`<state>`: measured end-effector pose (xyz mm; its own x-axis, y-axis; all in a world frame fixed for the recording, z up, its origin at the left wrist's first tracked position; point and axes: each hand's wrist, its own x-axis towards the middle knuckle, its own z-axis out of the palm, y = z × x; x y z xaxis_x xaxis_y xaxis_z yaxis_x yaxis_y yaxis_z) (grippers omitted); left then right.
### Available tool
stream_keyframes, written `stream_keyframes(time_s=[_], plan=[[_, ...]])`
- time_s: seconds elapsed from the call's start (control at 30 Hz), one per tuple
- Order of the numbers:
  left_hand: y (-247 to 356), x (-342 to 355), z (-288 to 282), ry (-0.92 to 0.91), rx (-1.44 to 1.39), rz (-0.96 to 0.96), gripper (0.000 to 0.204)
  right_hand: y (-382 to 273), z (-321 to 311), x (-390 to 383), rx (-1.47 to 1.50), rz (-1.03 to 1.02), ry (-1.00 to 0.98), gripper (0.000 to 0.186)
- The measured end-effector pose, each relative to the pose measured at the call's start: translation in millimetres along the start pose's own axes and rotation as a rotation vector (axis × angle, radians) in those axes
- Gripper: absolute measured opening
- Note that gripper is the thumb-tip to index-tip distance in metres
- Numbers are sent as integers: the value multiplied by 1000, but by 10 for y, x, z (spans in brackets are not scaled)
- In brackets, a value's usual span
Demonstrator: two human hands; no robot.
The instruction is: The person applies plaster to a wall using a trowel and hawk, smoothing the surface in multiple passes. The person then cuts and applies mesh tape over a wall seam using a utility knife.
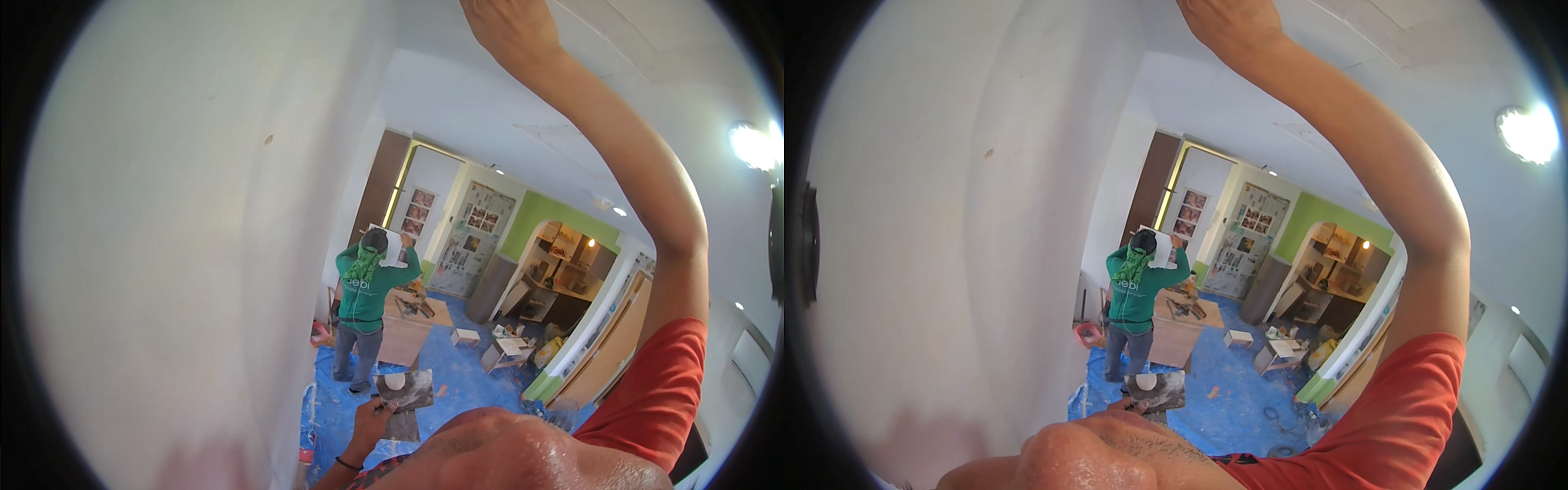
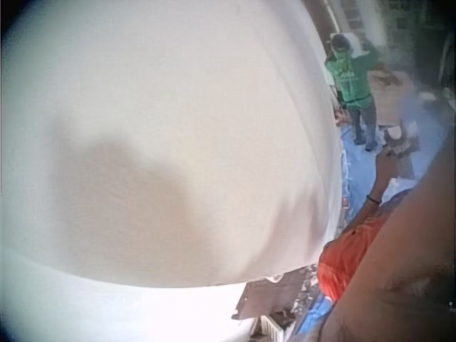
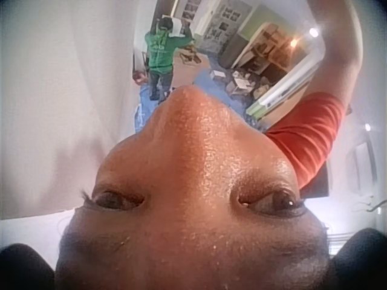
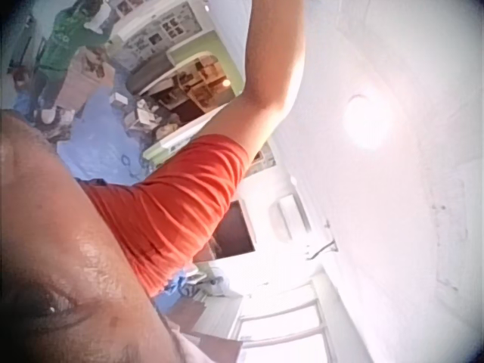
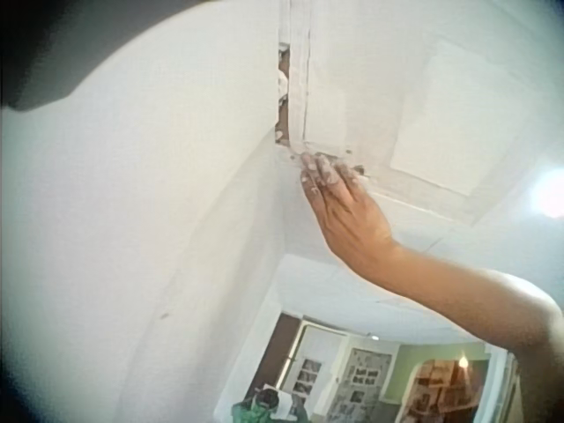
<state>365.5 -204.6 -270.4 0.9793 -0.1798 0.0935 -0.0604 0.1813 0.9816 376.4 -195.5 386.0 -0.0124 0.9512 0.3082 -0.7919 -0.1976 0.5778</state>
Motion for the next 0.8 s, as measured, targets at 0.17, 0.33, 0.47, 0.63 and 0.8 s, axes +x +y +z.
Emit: stream_keyframes(time_s=[0.17, 0.33, 0.47, 0.63, 0.8], plan=[[49, -21, -4, 3, 31, 31, 31, 72, 36, -116, 245, 32, -38, 64], [14, -17, -1, -10, 1, 43, 32, 251, 191, -177, 343, -62, -43, 77], [-74, 65, 6, -38, 30, 66, 31, 364, 207, -240, 321, -137, -1, 75], [291, 172, -41, 98, 136, 384, 30, 533, 64, -474, 265, -137, -30, 68], [1693, 540, -211, 308, 130, 737, 25, 643, 75, -869, 240, -42, -65, 58]])
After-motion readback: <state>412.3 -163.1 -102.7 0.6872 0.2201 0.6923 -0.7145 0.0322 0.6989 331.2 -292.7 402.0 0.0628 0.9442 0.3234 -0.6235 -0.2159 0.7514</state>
